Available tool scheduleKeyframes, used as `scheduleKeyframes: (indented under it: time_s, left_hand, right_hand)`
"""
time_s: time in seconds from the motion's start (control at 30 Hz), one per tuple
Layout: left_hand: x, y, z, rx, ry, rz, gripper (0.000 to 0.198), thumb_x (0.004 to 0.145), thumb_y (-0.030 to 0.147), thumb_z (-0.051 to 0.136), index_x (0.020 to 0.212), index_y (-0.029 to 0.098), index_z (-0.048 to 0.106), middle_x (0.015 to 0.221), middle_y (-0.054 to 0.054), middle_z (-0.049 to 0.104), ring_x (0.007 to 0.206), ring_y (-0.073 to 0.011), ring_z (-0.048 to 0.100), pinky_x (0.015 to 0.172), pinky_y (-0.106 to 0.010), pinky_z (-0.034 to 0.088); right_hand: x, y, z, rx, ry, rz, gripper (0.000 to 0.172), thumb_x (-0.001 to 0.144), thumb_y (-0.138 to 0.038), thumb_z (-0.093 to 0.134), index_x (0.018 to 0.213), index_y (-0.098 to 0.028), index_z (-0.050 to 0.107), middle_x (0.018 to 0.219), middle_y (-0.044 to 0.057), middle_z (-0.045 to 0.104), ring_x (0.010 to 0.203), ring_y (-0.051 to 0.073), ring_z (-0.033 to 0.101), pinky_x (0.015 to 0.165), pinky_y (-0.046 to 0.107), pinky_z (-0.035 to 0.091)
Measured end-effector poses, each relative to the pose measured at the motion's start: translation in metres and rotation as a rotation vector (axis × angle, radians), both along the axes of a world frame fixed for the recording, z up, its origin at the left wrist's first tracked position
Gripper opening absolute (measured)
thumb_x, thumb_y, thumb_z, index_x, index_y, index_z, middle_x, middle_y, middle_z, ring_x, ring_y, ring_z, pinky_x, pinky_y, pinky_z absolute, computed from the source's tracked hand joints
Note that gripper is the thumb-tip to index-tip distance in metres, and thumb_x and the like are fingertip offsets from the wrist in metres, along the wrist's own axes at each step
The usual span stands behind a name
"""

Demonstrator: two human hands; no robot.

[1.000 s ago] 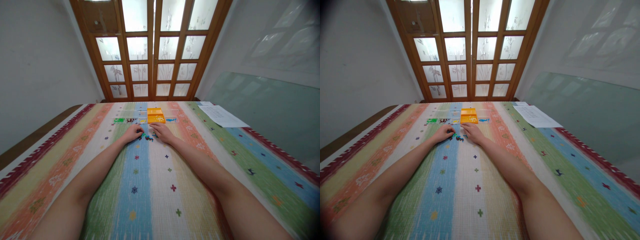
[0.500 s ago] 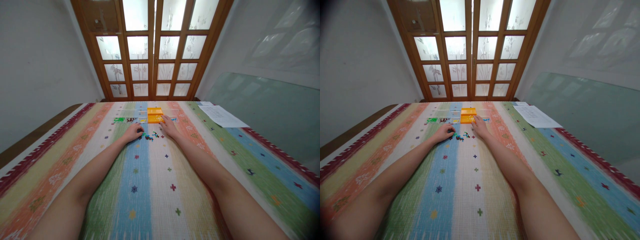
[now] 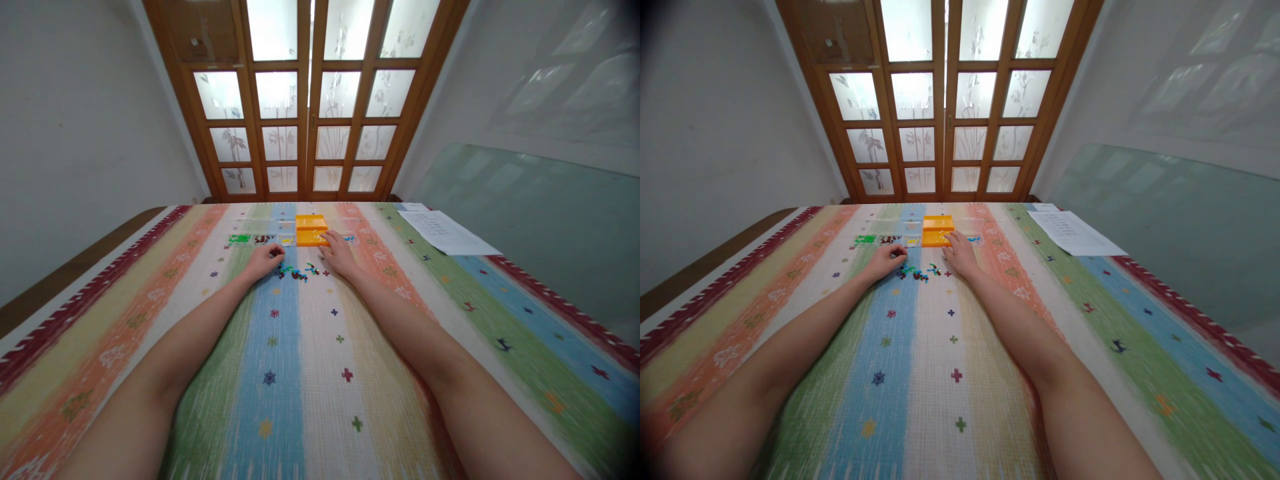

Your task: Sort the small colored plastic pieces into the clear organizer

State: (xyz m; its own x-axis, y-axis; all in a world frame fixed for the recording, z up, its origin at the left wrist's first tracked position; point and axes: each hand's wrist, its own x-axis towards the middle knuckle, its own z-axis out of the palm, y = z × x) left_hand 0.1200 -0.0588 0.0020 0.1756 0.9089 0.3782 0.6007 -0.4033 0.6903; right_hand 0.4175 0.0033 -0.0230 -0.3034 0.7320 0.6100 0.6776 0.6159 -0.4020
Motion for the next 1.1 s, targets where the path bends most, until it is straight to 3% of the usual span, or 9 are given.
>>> scheduleKeyframes:
  time_s: [0.2,0.43,0.57,0.83,1.0,1.1]
  left_hand:
    - [-0.030,0.025,-0.012,0.016,-0.326,0.165,0.014,0.077,0.028,0.069,0.088,0.019,0.068,0.086,-0.003,0.070,0.078,-0.0184,0.062,0.076,-0.031,0.049]
    - [-0.078,0.043,-0.017,0.090,-0.534,0.417,0.017,0.074,0.025,0.067,0.090,0.020,0.065,0.084,-0.001,0.065,0.081,-0.0183,0.061,0.075,-0.028,0.048]
    - [-0.093,0.048,-0.019,0.131,-0.630,0.497,0.018,0.074,0.024,0.066,0.092,0.020,0.063,0.082,0.000,0.062,0.075,-0.0165,0.059,0.070,-0.026,0.046]
    - [-0.093,0.043,-0.014,0.122,-0.641,0.537,0.015,0.082,0.025,0.059,0.095,0.018,0.062,0.087,-0.002,0.064,0.073,-0.0136,0.060,0.071,-0.023,0.048]
    - [-0.093,0.042,-0.016,0.053,-0.629,0.535,0.029,0.085,0.024,0.053,0.111,0.017,0.064,0.097,-0.005,0.070,0.069,-0.0134,0.062,0.069,-0.024,0.048]
    - [-0.093,0.042,-0.018,0.058,-0.513,0.557,0.034,0.085,0.026,0.054,0.117,0.018,0.066,0.094,-0.005,0.071,0.071,-0.0159,0.064,0.071,-0.027,0.049]
  right_hand:
    - [-0.001,-0.003,0.002,0.015,-0.004,-0.006,0.037,0.097,-0.030,0.059,0.130,-0.018,0.069,0.137,0.017,0.062,0.131,0.031,0.055,0.116,0.052,0.044]
    - [-0.003,-0.010,0.007,0.019,-0.030,0.000,0.036,0.097,-0.029,0.059,0.129,-0.018,0.069,0.135,0.016,0.063,0.128,0.031,0.056,0.114,0.051,0.044]
    - [-0.004,-0.013,0.010,0.004,-0.036,-0.001,0.036,0.097,-0.029,0.059,0.129,-0.018,0.069,0.133,0.016,0.063,0.126,0.030,0.056,0.114,0.049,0.044]
    - [-0.005,-0.021,0.017,0.003,-0.018,0.039,0.030,0.098,-0.027,0.058,0.124,-0.021,0.072,0.127,0.014,0.067,0.122,0.030,0.058,0.109,0.050,0.046]
    - [-0.005,-0.021,0.018,0.012,-0.027,0.059,0.025,0.097,-0.025,0.059,0.116,-0.021,0.075,0.123,0.012,0.069,0.118,0.029,0.059,0.107,0.047,0.047]
    - [-0.005,-0.019,0.018,0.000,-0.035,0.067,0.022,0.096,-0.023,0.059,0.111,-0.021,0.076,0.119,0.011,0.071,0.115,0.028,0.060,0.105,0.046,0.047]
